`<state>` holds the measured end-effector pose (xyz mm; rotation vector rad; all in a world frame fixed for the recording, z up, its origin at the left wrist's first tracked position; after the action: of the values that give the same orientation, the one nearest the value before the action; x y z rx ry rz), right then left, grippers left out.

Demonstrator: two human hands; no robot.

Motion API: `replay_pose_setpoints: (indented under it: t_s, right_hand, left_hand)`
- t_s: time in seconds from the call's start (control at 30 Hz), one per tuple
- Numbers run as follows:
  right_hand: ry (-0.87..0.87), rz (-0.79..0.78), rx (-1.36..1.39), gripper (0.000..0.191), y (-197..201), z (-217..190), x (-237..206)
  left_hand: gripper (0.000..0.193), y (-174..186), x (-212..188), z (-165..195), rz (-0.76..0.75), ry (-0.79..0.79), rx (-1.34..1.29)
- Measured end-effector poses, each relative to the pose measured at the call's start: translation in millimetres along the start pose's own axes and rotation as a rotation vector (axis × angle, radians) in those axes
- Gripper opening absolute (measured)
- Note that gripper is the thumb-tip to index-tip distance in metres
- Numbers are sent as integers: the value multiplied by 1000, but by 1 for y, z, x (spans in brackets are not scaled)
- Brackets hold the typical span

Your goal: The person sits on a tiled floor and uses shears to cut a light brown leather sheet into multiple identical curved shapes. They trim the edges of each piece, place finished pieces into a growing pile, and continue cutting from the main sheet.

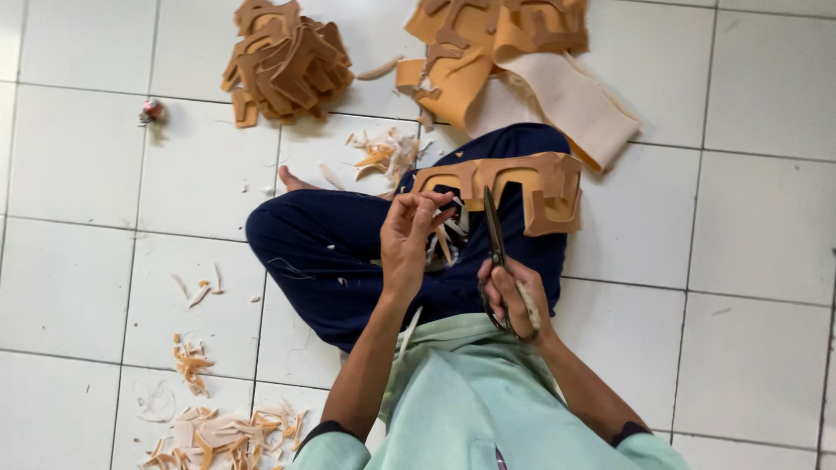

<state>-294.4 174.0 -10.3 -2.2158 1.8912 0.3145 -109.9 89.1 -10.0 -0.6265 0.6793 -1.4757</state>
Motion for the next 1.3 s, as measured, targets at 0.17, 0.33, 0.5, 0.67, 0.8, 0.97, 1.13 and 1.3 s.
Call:
replay_pose_setpoints:
  t_s: [0.17, 0.33, 0.5, 0.67, 0.8, 0.97, 1.13, 1.3]
  right_hand:
    - [110, -183, -3, 62, -7, -26, -9]
    - [254, -330, -77, 77, -11, -49, -17]
    - [244, -399, -39, 80, -12, -57, -19]
    - [190, -426, 4, 88, -9, -54, -19]
    - [124, -462, 102, 91, -6, -48, -18]
    - [114, -505, 136, 92, 1, -44, -20]
    - [130, -521, 115, 91, 6, -42, -20]
    - [70, -538, 153, 91, 5, -42, -20]
  left_hand:
    - [16, -37, -4, 37, -102, -21, -46]
    - [17, -48, -14, 53, -208, -53, -72]
    - [18, -51, -20, 58, -197, -70, -106]
    - [19, -55, -27, 63, -166, -47, -61]
    - [21, -58, -32, 69, -132, 11, -25]
    - [21, -57, -35, 80, -159, 61, 27]
    - [21, -56, -35, 85, -133, 172, 18]
    - [22, -57, -34, 91, -179, 132, 55]
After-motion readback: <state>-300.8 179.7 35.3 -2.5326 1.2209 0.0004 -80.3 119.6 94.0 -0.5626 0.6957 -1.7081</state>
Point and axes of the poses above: each hand's wrist, its own x-axis towards the middle knuckle, its own y-axis out of the back of the hand, z = x × y, the point moved 2 cm from there along x, towards the middle knuckle, and after that the axes turned 13 degrees about -x, right-handed, at the moved point
